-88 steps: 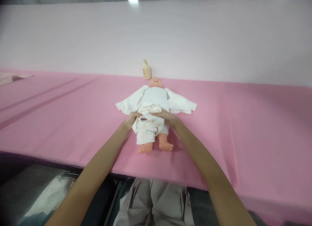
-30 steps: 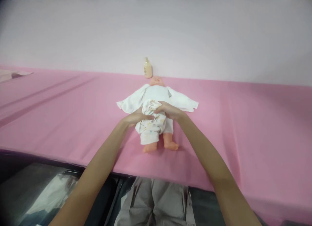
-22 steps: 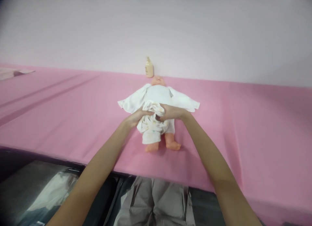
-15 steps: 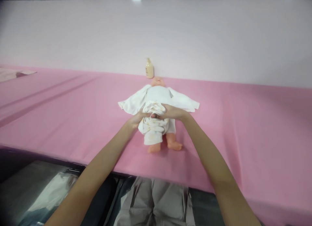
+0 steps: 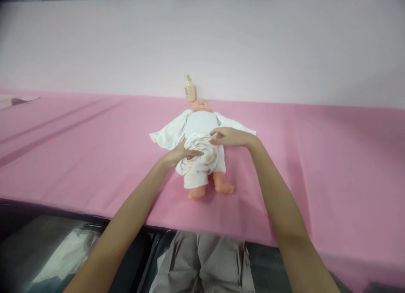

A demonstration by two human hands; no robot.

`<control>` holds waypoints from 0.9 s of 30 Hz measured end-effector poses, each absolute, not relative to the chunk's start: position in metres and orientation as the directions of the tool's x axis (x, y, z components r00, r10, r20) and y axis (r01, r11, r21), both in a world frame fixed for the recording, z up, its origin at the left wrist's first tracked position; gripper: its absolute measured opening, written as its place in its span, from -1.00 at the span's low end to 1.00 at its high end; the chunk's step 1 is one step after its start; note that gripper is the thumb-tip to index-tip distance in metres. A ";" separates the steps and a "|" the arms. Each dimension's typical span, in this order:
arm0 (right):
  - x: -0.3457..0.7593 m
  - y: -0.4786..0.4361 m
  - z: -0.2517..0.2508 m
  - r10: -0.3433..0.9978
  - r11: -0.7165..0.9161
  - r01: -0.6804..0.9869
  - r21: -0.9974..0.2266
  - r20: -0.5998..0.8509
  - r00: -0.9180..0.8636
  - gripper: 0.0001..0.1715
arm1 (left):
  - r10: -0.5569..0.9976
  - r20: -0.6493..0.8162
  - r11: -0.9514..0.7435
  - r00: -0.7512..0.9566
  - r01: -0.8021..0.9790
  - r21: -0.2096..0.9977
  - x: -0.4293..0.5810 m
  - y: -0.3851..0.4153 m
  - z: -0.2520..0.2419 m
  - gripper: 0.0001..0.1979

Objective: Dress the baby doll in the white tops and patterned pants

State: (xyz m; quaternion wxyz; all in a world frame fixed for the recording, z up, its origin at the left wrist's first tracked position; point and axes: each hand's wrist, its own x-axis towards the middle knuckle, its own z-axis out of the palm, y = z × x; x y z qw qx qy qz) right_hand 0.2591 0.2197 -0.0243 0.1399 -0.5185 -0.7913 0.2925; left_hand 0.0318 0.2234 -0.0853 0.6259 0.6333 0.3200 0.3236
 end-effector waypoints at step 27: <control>0.241 0.213 -0.047 0.919 -0.091 0.412 -0.907 -0.237 -0.317 -0.06 | 0.840 -0.119 0.190 0.530 -0.081 0.978 0.024 0.242 -0.106 -0.86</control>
